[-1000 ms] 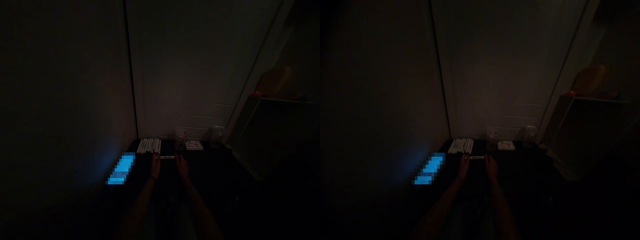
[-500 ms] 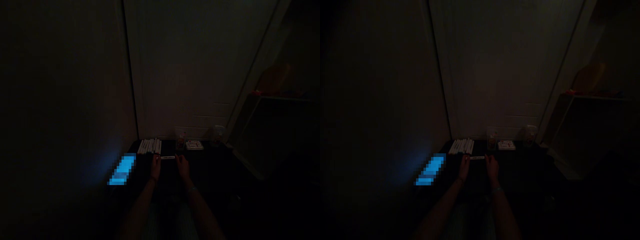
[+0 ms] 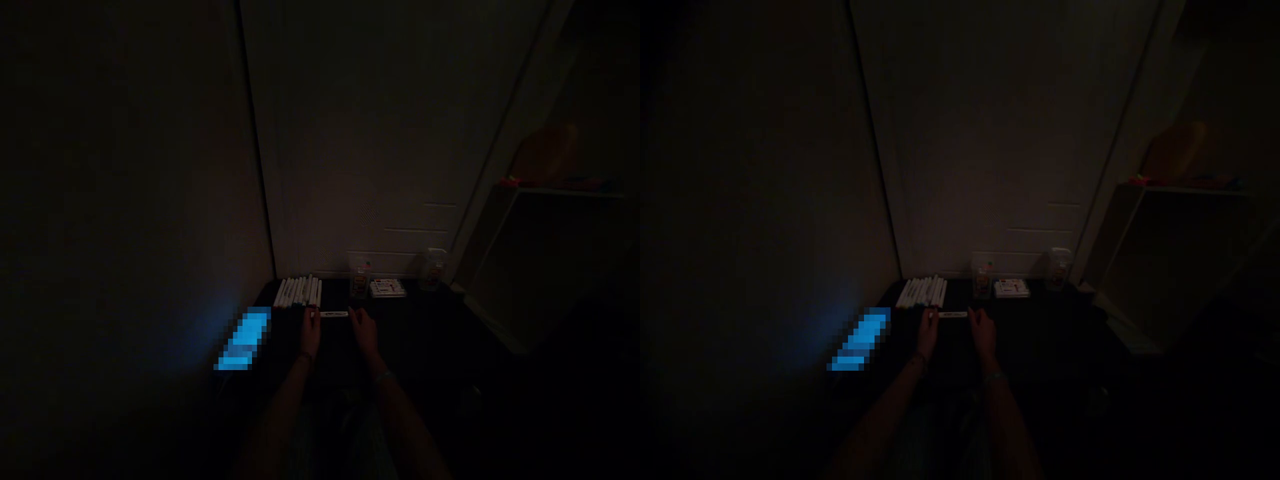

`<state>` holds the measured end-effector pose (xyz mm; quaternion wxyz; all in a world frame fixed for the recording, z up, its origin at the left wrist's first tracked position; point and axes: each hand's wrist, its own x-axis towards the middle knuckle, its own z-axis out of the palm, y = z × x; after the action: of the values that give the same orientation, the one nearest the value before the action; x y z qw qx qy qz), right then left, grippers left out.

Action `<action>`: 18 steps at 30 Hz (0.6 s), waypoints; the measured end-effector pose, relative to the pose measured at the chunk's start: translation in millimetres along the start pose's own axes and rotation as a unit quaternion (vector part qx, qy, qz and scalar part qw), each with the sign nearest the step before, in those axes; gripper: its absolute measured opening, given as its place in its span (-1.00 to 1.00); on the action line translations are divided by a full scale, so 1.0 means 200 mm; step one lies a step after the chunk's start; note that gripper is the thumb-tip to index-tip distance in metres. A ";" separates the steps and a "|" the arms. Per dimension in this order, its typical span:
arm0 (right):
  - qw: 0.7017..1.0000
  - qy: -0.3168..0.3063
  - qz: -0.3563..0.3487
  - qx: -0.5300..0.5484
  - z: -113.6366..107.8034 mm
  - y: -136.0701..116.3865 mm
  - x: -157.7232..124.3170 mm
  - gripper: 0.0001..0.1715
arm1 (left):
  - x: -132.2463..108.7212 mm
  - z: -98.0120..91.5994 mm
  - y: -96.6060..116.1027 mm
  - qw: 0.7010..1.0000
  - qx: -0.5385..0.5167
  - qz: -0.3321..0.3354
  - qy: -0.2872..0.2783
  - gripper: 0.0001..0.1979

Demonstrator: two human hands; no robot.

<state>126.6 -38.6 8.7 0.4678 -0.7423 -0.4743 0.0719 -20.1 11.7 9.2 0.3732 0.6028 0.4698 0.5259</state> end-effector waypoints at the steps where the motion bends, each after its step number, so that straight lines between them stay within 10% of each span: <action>1: 1.000 -0.001 0.001 -0.003 0.00 0.00 0.00 -0.46 | 0.00 0.00 0.00 1.000 0.003 0.003 0.000 -0.64; 18: 0.996 -0.020 -0.036 -0.083 0.00 -0.01 -0.01 -0.51 | 0.00 0.00 0.00 0.999 -0.006 0.034 -0.002 -0.64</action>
<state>125.1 -39.8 9.6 0.3975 -0.7597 -0.5138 0.0302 -20.4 11.7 9.4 0.3592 0.6171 0.4453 0.5402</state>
